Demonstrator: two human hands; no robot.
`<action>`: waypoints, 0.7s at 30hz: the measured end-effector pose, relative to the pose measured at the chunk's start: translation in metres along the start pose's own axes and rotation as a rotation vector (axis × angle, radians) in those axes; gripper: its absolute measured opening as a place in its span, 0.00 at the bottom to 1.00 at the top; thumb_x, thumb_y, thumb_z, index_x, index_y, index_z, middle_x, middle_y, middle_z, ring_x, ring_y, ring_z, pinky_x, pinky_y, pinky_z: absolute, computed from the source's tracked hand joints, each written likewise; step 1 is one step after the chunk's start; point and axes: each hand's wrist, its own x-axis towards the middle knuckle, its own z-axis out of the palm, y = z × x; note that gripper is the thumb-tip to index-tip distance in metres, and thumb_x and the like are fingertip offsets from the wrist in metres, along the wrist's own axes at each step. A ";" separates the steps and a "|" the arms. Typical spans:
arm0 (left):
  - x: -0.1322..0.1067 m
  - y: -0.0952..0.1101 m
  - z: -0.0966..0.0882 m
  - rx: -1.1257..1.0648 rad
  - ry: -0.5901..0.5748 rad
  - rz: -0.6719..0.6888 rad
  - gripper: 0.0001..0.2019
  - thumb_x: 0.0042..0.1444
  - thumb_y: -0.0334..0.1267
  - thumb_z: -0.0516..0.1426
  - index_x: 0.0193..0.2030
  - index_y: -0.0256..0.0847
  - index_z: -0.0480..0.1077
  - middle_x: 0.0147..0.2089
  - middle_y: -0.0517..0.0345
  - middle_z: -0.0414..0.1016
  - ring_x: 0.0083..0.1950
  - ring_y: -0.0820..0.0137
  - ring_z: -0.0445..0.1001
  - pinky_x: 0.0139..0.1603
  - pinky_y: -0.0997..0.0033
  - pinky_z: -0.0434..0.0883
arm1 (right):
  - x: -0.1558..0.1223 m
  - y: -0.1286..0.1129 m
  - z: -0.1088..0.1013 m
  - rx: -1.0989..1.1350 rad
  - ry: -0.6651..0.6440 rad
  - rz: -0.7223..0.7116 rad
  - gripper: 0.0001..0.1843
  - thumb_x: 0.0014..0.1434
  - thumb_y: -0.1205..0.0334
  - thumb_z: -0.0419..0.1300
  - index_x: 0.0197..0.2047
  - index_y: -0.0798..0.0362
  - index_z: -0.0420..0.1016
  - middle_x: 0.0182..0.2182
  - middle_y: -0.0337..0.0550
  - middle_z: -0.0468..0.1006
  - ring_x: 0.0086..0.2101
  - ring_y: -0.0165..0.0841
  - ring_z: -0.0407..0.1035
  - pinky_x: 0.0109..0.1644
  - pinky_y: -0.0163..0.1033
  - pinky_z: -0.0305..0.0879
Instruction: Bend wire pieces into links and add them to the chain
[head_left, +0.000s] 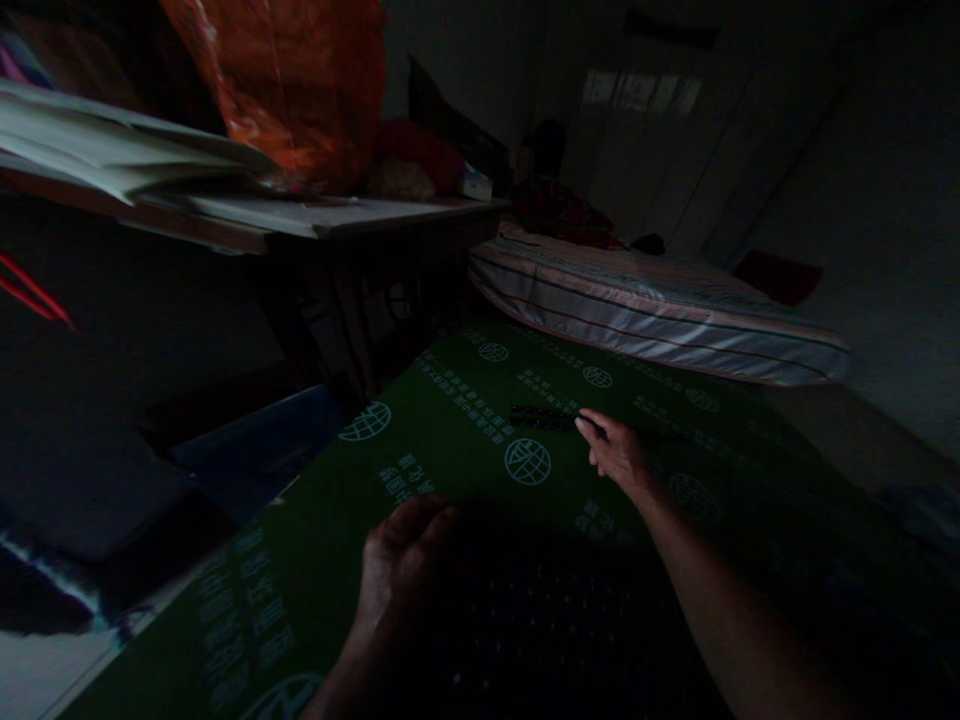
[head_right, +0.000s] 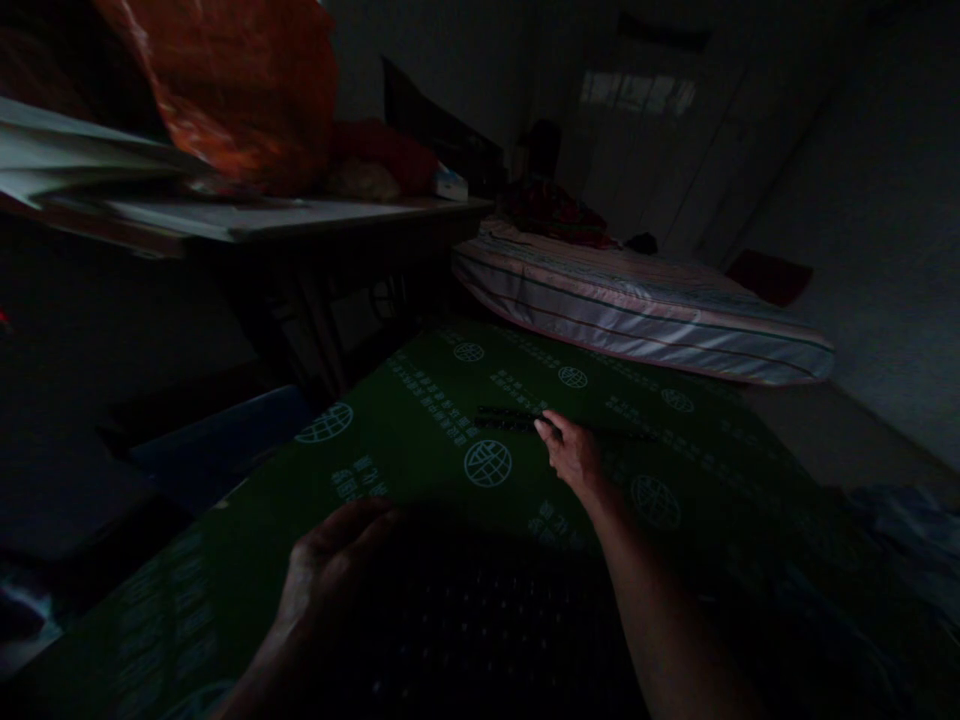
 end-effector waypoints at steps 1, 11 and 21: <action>0.001 -0.001 0.000 -0.005 0.001 0.003 0.15 0.37 0.47 0.63 0.30 0.38 0.73 0.28 0.57 0.77 0.31 0.65 0.73 0.29 0.71 0.69 | -0.006 -0.001 -0.005 0.075 -0.017 0.058 0.30 0.60 0.43 0.46 0.57 0.52 0.65 0.14 0.34 0.70 0.12 0.27 0.64 0.18 0.30 0.61; 0.005 -0.006 0.002 -0.099 -0.028 0.066 0.15 0.35 0.45 0.63 0.29 0.37 0.73 0.28 0.57 0.76 0.30 0.66 0.72 0.29 0.71 0.67 | -0.086 -0.026 -0.041 0.192 0.089 0.143 0.27 0.56 0.39 0.47 0.29 0.54 0.74 0.10 0.35 0.63 0.12 0.26 0.59 0.16 0.30 0.54; 0.005 -0.006 0.000 -0.091 -0.056 0.088 0.16 0.35 0.44 0.64 0.30 0.37 0.73 0.29 0.57 0.76 0.30 0.67 0.72 0.30 0.72 0.66 | -0.119 -0.044 -0.032 0.611 0.074 0.179 0.21 0.46 0.44 0.62 0.30 0.54 0.65 0.14 0.35 0.70 0.11 0.23 0.59 0.14 0.27 0.52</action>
